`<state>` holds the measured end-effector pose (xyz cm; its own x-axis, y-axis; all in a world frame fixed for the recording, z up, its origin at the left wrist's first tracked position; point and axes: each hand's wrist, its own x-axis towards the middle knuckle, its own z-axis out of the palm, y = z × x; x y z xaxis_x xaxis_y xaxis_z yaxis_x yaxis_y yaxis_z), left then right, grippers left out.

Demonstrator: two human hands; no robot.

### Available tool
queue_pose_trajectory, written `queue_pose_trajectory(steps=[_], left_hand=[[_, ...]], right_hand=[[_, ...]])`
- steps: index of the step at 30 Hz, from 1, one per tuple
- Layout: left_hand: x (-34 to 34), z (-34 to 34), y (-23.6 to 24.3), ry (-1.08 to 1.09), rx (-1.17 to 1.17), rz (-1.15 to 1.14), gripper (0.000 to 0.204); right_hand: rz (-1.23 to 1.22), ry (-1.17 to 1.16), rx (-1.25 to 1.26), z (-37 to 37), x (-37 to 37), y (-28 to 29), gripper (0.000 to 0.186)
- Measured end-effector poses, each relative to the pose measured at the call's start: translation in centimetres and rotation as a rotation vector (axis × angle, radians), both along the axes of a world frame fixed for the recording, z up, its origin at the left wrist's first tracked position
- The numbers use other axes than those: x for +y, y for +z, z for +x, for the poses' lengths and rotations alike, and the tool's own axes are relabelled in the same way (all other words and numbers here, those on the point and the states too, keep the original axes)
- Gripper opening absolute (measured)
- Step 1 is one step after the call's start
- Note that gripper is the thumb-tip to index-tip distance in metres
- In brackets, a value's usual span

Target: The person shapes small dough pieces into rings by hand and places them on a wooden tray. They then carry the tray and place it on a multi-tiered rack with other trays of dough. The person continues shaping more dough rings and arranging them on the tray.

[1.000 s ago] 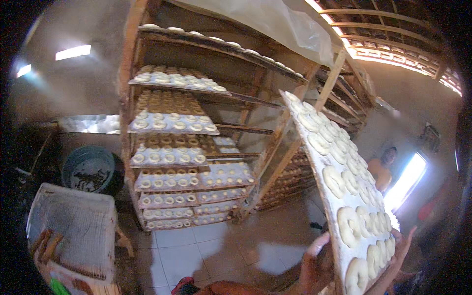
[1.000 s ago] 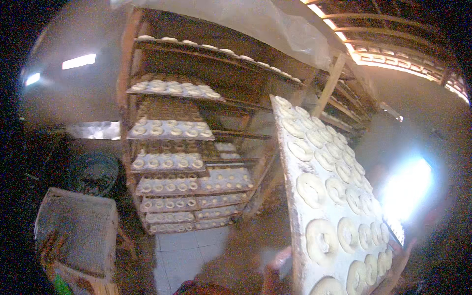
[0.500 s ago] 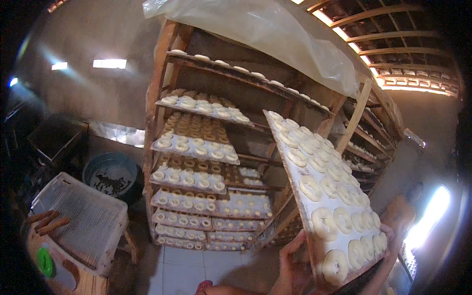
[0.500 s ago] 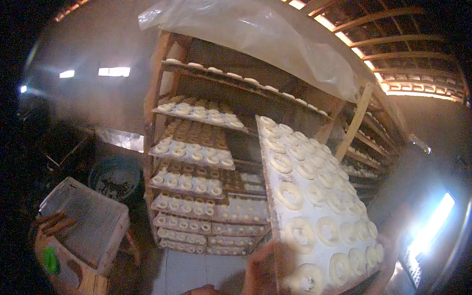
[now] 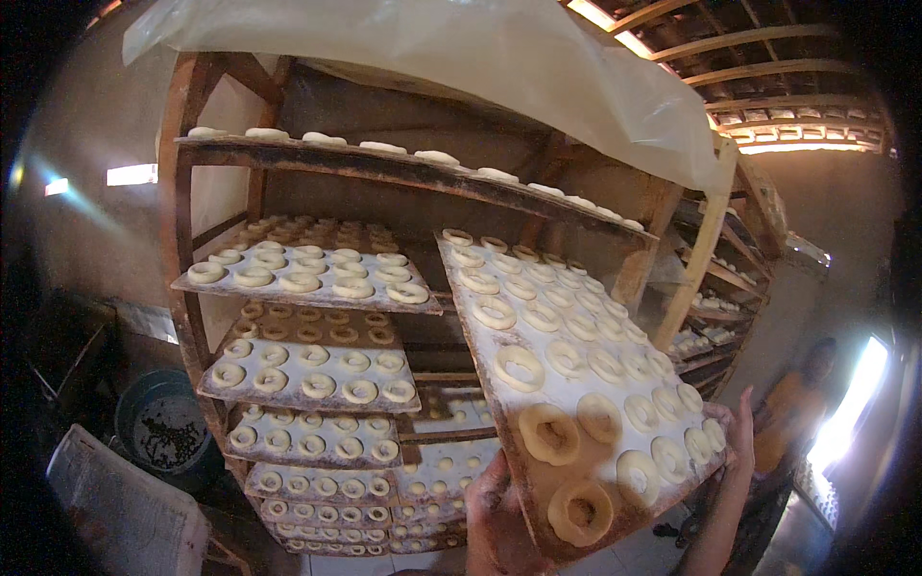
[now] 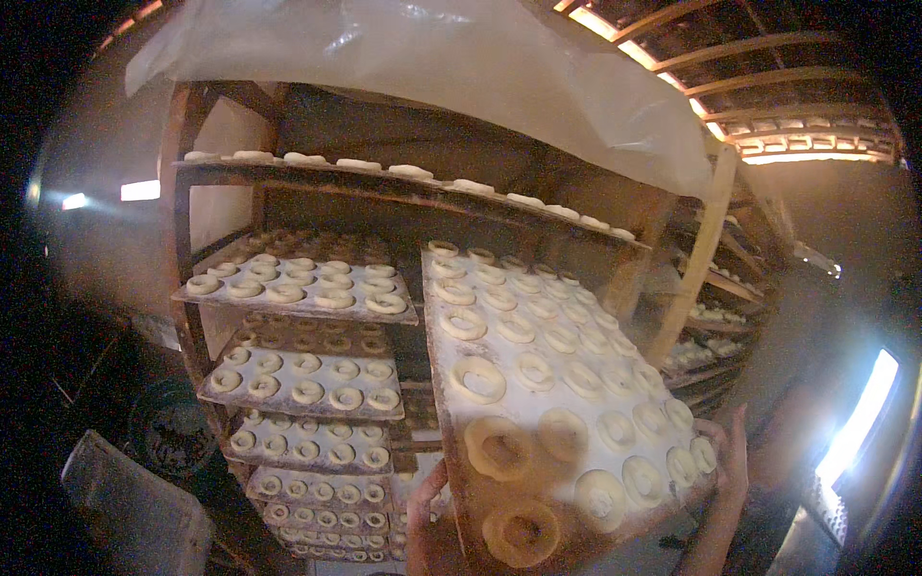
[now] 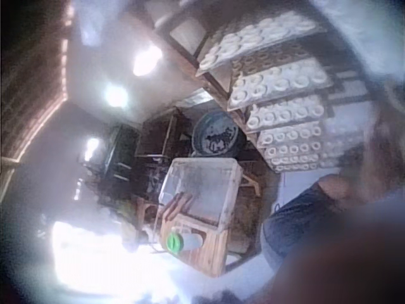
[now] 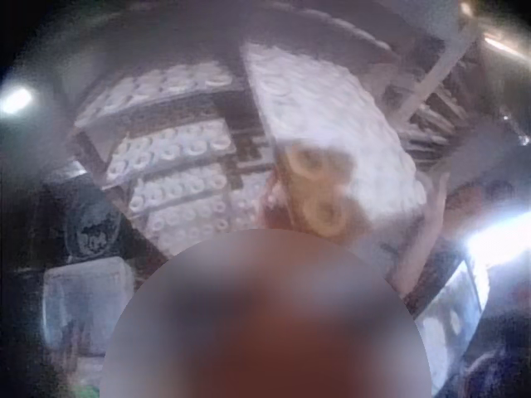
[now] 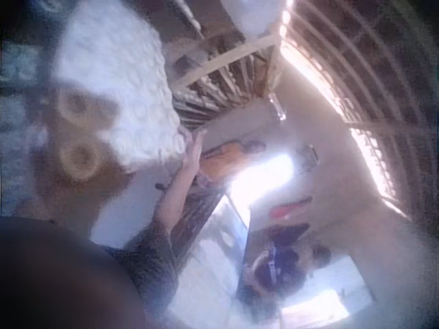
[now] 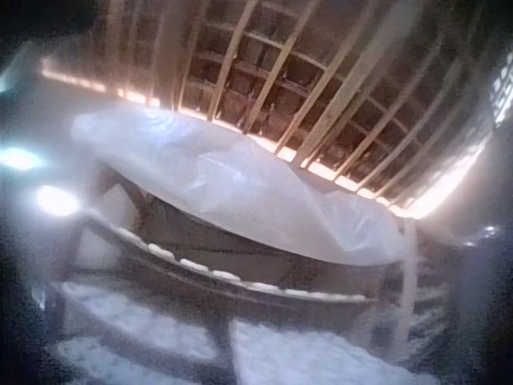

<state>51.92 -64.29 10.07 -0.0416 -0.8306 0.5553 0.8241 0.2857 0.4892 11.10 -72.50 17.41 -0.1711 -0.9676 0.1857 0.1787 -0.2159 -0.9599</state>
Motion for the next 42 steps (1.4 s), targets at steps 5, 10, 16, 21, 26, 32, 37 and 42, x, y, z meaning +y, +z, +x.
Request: queue_pose_trajectory(steps=[5,10,16,21,26,32,37,42], left_hand=[[-4.4,1.3,-0.3,0.144,0.014,0.024,0.113],[-7.9,2.0,-0.3,0.296,0.025,0.046,0.114],[-12.1,2.7,-0.3,0.383,0.092,-0.047,0.109],[-16.6,3.1,-0.9,0.31,0.27,-0.042,0.106],[-21.3,3.0,-0.6,0.399,0.312,-0.027,0.099],[-25.4,5.4,-0.9,0.454,0.303,0.103,0.063],[-27.8,6.4,-0.7,0.432,0.369,0.099,0.04],[-27.6,6.1,-0.8,0.519,0.328,0.157,0.018]], right_hand=[[0.0,0.023,0.057,0.8,-6.5,-0.1,0.103],[-0.077,0.119,0.11,0.5,-12.4,-0.6,0.081],[-0.22,-0.016,-0.274,1.2,-15.7,-4.0,0.057],[-0.483,-0.189,0.401,3.1,-19.6,-6.9,0.053],[-0.222,0.264,-0.467,5.1,-27.0,-6.0,0.056],[-0.24,0.149,-0.454,9.2,-29.4,-2.9,0.058],[-0.429,0.025,-0.297,9.4,-31.9,-4.0,0.069],[-0.292,-0.281,-0.145,6.8,-37.8,-5.3,0.065]])
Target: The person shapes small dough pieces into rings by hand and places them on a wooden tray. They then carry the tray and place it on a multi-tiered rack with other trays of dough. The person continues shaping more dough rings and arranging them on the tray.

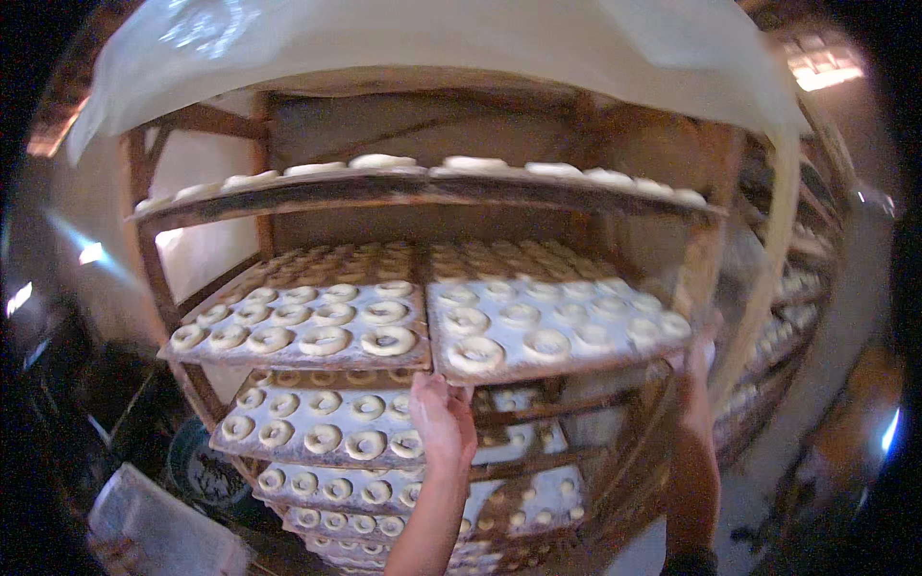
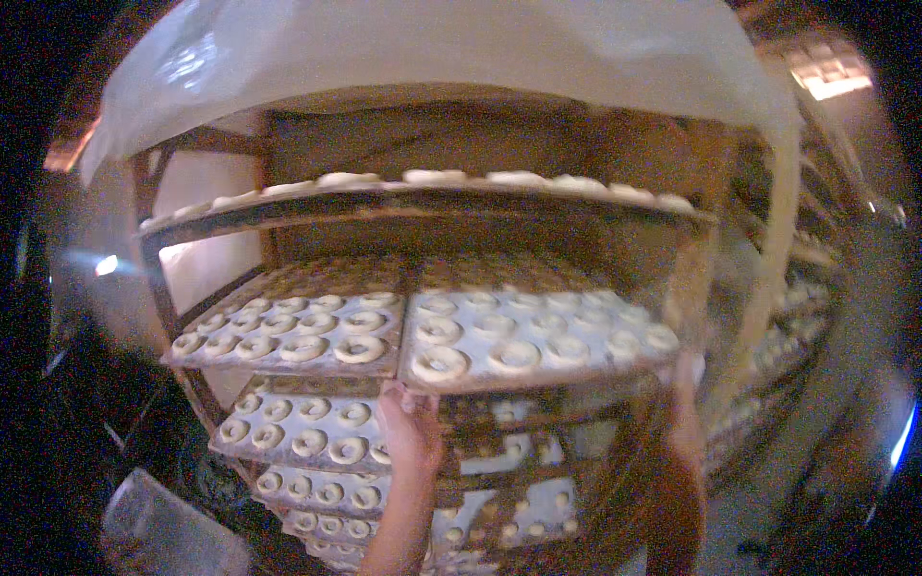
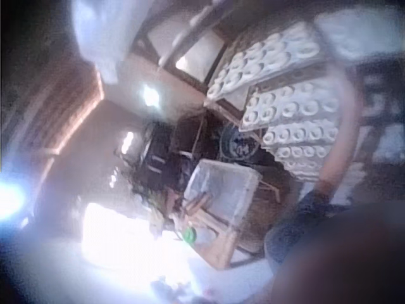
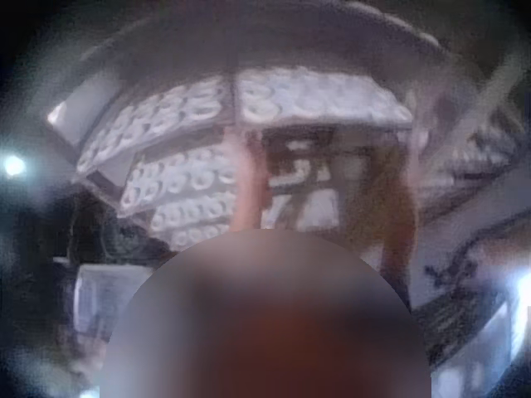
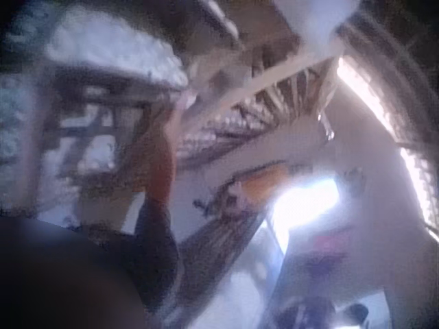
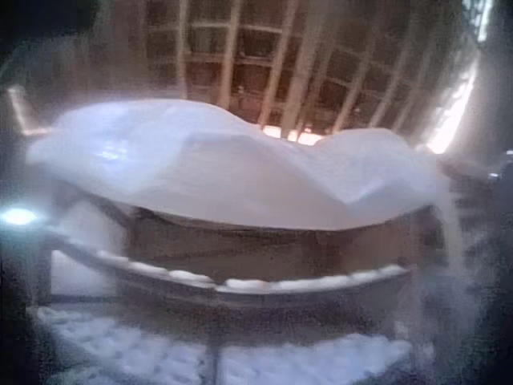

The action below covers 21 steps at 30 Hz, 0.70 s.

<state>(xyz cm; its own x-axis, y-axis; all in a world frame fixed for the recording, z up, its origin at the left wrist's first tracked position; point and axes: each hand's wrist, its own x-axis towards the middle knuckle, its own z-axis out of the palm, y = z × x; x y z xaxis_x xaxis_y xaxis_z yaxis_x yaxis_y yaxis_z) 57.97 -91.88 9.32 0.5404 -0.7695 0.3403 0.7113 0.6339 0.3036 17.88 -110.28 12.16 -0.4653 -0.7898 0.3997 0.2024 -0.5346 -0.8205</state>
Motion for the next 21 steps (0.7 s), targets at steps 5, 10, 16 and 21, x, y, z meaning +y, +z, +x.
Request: queue_pose_trajectory(steps=[5,10,16,21], left_hand=[[-0.3,0.0,0.6,0.167,-0.218,0.085,0.023],[0.9,0.3,0.0,0.197,-0.388,0.143,0.042],[8.9,-5.7,-12.1,-0.094,-0.649,0.439,0.037],[20.1,-18.0,-23.3,-0.916,-1.091,0.704,0.014]], right_hand=[[0.335,-0.279,0.171,1.0,-0.4,1.6,0.06],[0.161,-0.051,0.23,3.6,4.6,-0.8,0.076],[0.568,0.095,1.095,6.0,25.3,-28.5,0.056],[1.16,0.288,1.459,1.1,55.6,-42.7,0.046]])
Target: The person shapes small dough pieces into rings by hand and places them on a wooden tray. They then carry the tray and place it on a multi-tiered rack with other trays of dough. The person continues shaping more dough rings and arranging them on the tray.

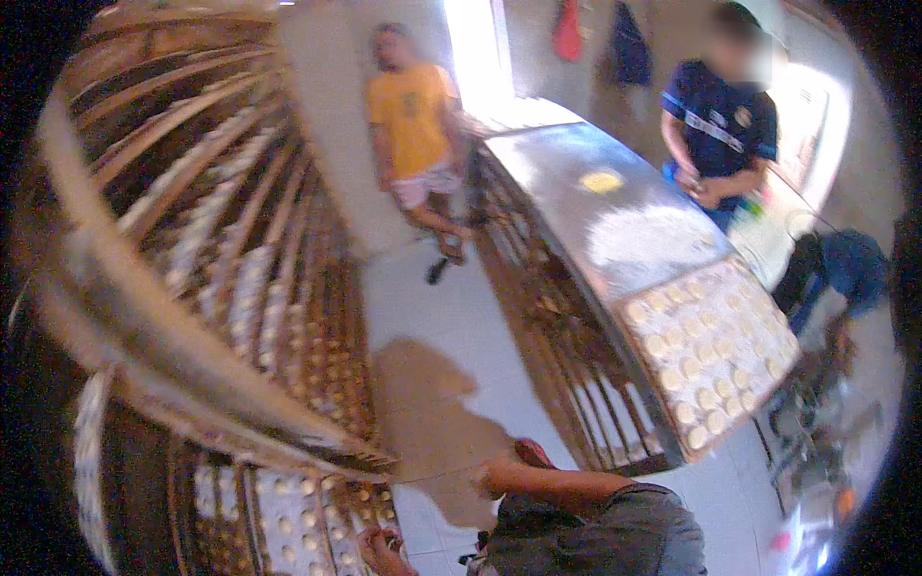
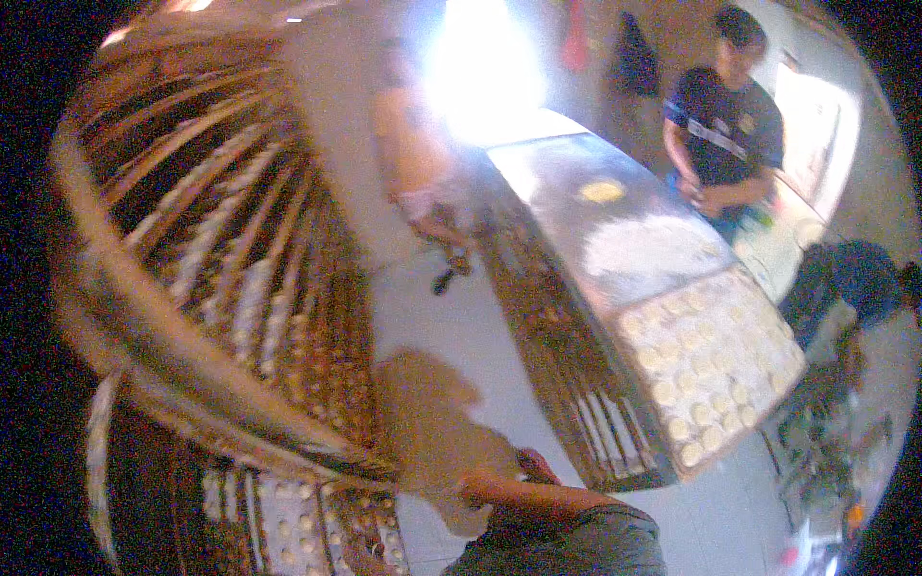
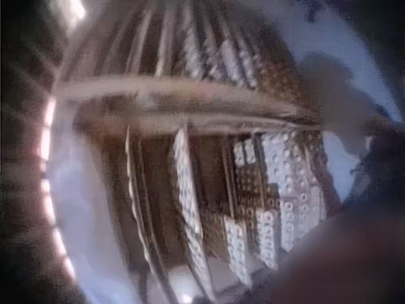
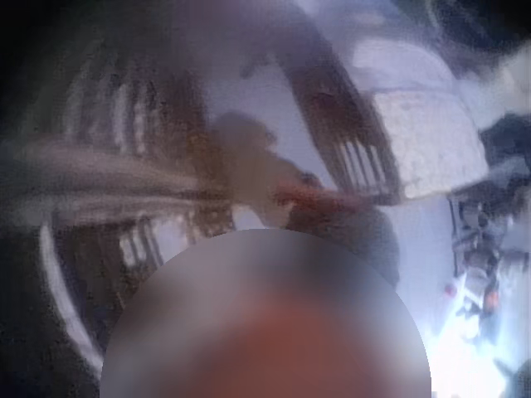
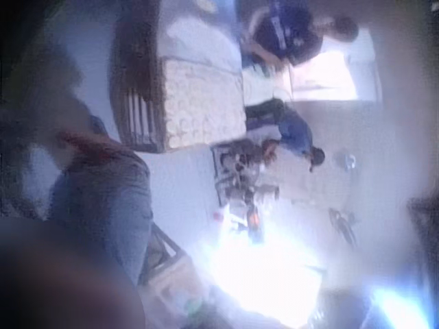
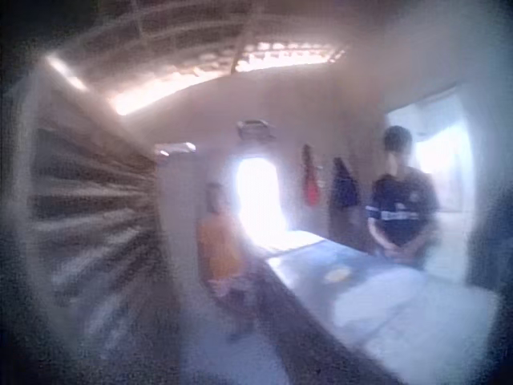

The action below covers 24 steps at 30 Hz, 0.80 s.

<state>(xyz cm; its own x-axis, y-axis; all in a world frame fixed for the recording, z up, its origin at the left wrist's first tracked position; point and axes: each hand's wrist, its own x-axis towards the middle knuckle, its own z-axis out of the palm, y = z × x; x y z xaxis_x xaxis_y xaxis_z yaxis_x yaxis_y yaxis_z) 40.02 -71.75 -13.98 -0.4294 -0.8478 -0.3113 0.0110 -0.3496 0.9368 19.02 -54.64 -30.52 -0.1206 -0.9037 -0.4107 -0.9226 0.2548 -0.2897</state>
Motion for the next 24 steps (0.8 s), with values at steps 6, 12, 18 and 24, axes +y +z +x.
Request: queue_pose_trajectory(steps=[6,12,18,24], left_hand=[[11.3,-24.8,5.5,-0.951,0.01,-0.482,0.012],[28.6,-45.8,7.5,-1.609,0.085,-1.171,0.031],[38.1,-52.7,5.7,-1.748,0.227,-1.573,0.034],[37.1,-54.5,5.5,-2.244,0.408,-1.171,0.03]], right_hand=[[-0.024,-0.77,-0.217,-9.1,21.9,14.0,0.032],[-0.489,-1.706,0.253,-14.1,33.6,24.6,0.026],[-0.266,-1.66,0.434,-16.7,35.8,24.2,0.027],[-0.202,-1.556,0.0,-18.0,35.7,26.4,0.02]])
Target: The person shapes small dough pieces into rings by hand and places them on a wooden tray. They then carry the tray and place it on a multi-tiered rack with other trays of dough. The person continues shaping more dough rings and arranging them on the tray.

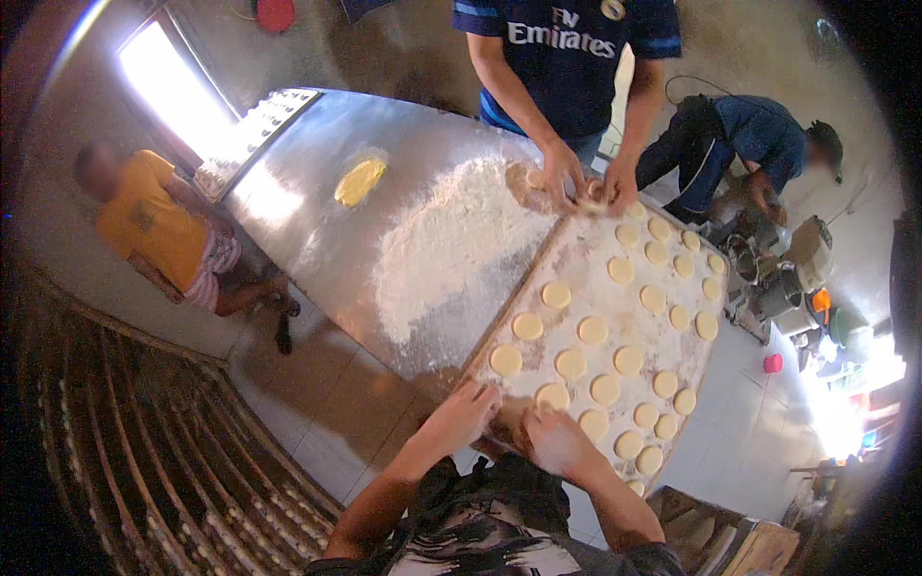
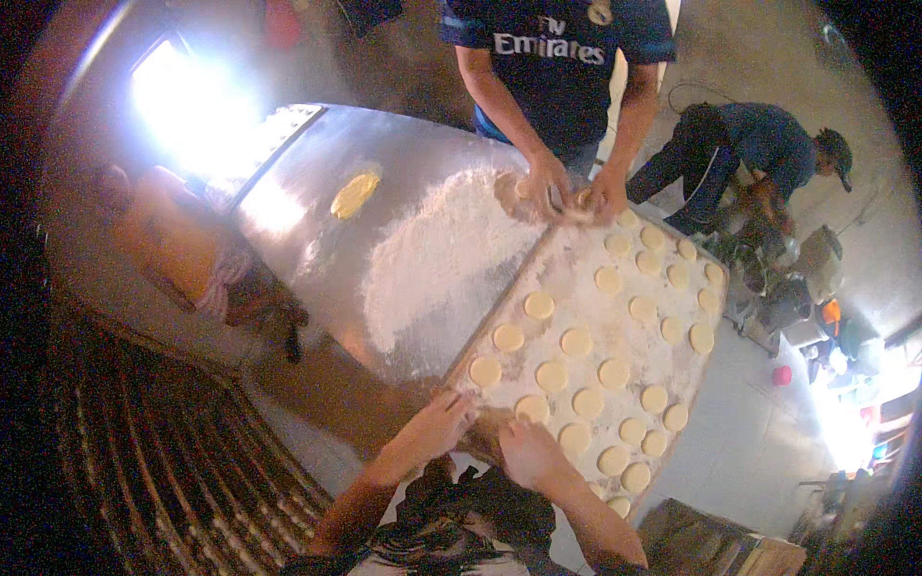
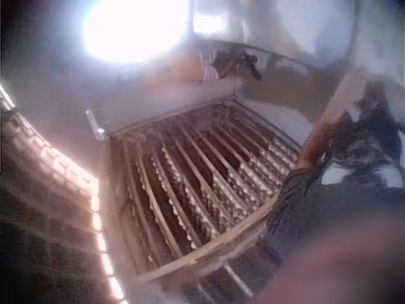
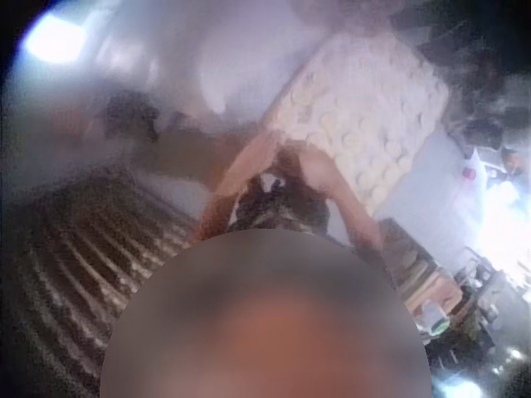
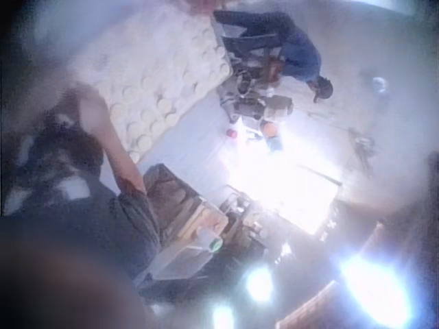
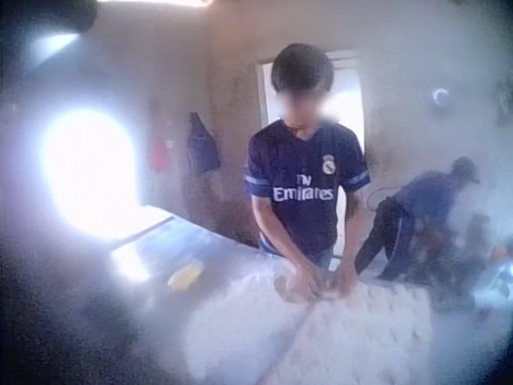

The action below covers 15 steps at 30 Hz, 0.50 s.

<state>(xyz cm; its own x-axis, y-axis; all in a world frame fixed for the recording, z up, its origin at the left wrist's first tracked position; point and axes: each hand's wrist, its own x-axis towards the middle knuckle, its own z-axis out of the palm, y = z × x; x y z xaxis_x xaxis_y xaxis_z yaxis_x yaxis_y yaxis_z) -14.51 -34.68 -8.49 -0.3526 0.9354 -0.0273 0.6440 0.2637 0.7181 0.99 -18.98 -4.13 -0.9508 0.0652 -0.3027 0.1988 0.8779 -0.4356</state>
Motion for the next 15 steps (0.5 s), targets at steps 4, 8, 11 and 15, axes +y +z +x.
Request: queue_pose_trajectory(steps=[4,8,11,15], left_hand=[[-1.7,-5.6,1.5,0.134,-0.093,0.116,0.032],[-2.5,-17.0,0.9,0.411,-0.423,0.148,0.023],[-0.5,-25.9,-0.6,0.346,-0.16,0.17,0.02],[2.9,-32.7,-1.8,0.264,0.372,0.35,0.02]], right_hand=[[-0.492,-0.269,-0.03,-4.5,0.7,2.1,0.027],[-0.397,-0.329,0.214,-17.3,0.5,-1.3,0.033],[-0.303,-0.376,0.425,-27.7,-0.8,-5.5,0.036],[0.062,-0.481,0.317,-32.7,-1.2,-7.1,0.033]])
